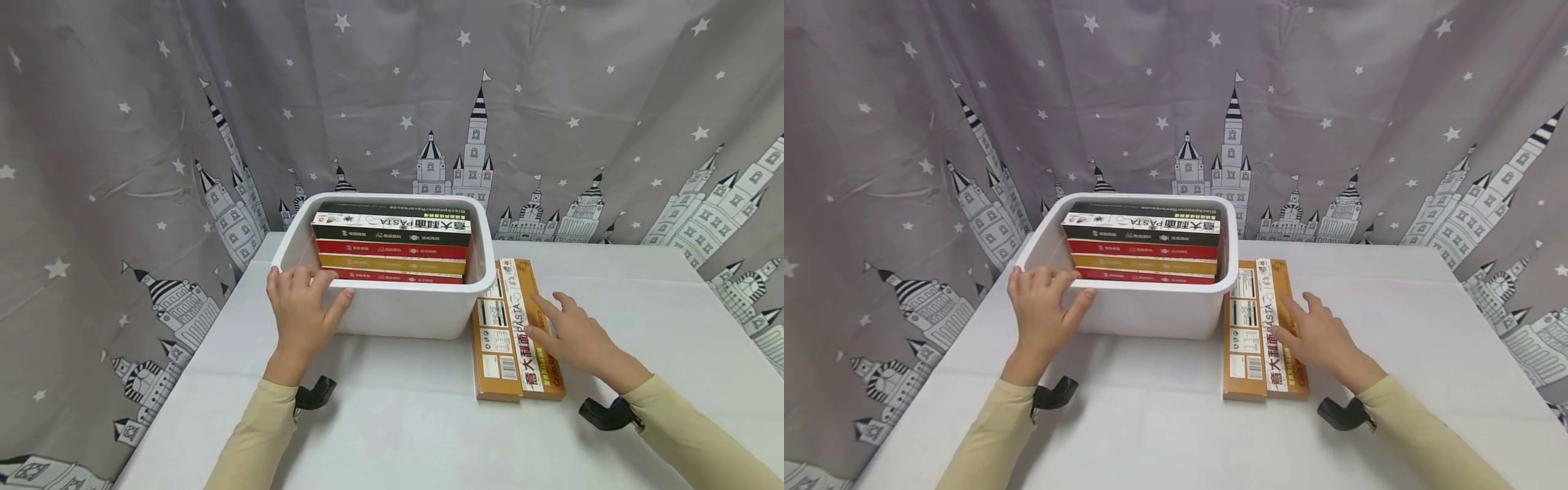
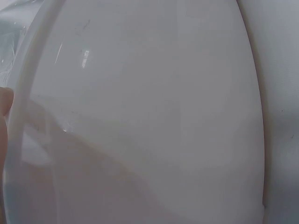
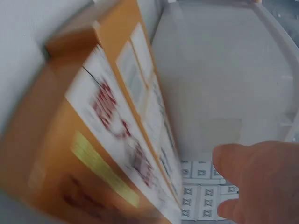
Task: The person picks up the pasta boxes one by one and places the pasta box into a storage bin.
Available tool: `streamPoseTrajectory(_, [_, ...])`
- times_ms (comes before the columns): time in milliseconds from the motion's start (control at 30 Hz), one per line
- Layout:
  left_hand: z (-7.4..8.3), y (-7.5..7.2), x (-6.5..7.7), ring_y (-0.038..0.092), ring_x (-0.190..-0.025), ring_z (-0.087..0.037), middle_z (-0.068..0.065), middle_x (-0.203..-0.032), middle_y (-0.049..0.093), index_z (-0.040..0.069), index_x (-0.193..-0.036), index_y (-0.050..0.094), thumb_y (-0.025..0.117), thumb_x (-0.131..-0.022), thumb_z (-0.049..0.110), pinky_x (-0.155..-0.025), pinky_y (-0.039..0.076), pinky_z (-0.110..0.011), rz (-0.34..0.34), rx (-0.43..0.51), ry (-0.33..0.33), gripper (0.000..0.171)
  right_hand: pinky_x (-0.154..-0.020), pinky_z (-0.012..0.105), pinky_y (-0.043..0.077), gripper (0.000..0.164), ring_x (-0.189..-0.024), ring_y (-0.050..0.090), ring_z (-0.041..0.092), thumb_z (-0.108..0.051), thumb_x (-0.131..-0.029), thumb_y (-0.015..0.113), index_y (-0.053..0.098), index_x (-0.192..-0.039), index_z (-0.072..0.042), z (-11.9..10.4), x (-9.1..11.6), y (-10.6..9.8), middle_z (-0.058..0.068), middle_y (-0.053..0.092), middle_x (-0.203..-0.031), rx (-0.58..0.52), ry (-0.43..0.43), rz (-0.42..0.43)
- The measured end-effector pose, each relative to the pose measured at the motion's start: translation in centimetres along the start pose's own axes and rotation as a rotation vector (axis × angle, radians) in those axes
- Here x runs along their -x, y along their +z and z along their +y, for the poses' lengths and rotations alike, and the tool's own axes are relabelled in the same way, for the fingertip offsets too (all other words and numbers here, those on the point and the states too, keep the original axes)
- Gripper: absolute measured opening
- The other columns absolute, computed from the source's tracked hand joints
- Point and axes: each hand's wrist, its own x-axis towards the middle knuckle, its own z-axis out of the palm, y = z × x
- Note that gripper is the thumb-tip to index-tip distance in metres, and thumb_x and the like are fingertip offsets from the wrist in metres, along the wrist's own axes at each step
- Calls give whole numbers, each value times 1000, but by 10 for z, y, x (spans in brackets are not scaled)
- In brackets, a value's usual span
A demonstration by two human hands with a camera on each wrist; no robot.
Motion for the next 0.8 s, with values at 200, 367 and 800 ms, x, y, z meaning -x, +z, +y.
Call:
streamPoseTrajectory(200, [-1, 0, 1, 50, -101, -44, -21, -93, 59, 2, -101, 68, 35, -100, 69, -111, 20, -76, -4, -10, 6, 74, -89, 78, 46, 70, -121, 49, 69, -41, -100, 58, 38, -155, -3, -5, 7, 26, 47, 35, -146, -39, 12, 32])
streamPoseTrajectory(367, [-2, 1, 1, 50, -101, -43, -21, -93, 59, 3, -102, 68, 35, -100, 68, -112, 19, -76, -2, -7, 5, 74, -84, 76, 49, 67, -118, 51, 69, -38, -101, 56, 38, -155, -4, -7, 9, 45, 48, 33, -146, -56, 16, 69])
streamPoseTrajectory(800, [0, -1, 0, 50, -101, -43, -21, -93, 59, 2, -103, 69, 33, -100, 70, -112, 19, -75, -11, -13, -5, 77, -76, 67, 53, 65, -110, 58, 61, -40, -101, 54, 41, -155, -6, -13, 11, 74, 45, 30, -147, -76, 39, 211])
